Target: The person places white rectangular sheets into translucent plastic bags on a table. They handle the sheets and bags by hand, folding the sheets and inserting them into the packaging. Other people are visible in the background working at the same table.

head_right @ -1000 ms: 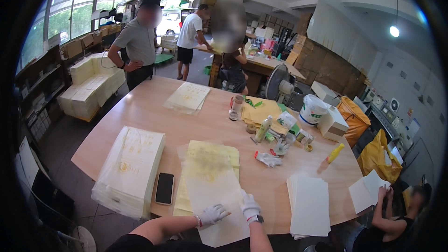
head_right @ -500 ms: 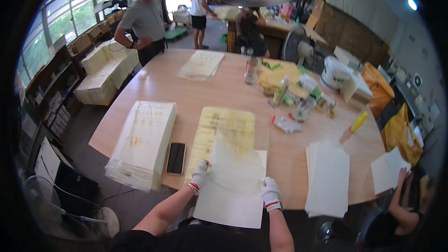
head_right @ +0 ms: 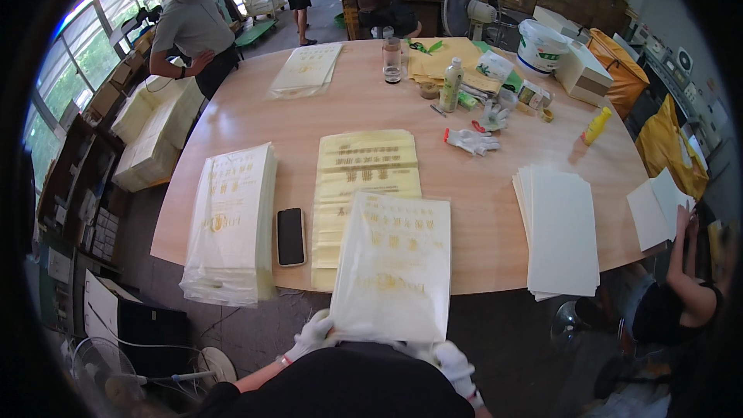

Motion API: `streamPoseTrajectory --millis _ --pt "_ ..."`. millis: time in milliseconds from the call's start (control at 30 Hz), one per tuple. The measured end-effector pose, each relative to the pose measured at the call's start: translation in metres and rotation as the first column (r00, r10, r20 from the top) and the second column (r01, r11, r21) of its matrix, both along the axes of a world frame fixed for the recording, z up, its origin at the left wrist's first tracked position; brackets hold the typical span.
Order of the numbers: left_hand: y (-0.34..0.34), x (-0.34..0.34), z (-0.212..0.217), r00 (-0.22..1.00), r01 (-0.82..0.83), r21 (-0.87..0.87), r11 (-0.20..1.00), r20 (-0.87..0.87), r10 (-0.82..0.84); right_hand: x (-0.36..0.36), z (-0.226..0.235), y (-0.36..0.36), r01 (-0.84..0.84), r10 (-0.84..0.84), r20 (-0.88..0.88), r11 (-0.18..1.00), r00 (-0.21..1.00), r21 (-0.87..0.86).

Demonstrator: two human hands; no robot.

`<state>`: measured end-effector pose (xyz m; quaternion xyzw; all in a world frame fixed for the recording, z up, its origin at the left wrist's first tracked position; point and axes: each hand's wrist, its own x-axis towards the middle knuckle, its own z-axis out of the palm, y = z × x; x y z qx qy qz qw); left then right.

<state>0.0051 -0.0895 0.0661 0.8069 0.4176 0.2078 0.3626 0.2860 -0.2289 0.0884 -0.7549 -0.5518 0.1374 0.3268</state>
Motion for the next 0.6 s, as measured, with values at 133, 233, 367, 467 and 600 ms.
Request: streamPoseTrajectory --millis 133,233,367,467,600 --pt "0.052 0.017 -0.022 0.943 -0.231 0.040 0.972 -0.236 0.233 0.013 -0.038 0.053 0.172 -0.170 0.184 0.985 0.968 0.006" --pt "0.020 0.010 -0.005 0.939 -0.162 -0.243 0.957 0.262 0.225 0.005 -0.058 -0.005 -0.015 0.080 0.226 0.961 0.971 -0.276" --pt "0.031 0.007 -0.019 0.975 0.024 0.025 0.999 0.220 -0.029 0.024 -0.095 0.001 0.174 -0.179 -0.830 0.980 0.528 -0.101" --pt "0.048 0.010 0.040 0.962 0.042 0.112 0.993 0.264 -0.071 -0.011 -0.084 0.050 0.117 -0.286 -0.957 0.953 0.047 -0.279" --pt "0.067 -0.034 0.096 0.881 -0.158 0.414 0.897 0.469 -0.061 -0.078 -0.029 0.120 0.030 0.109 -0.938 0.992 0.329 0.126"
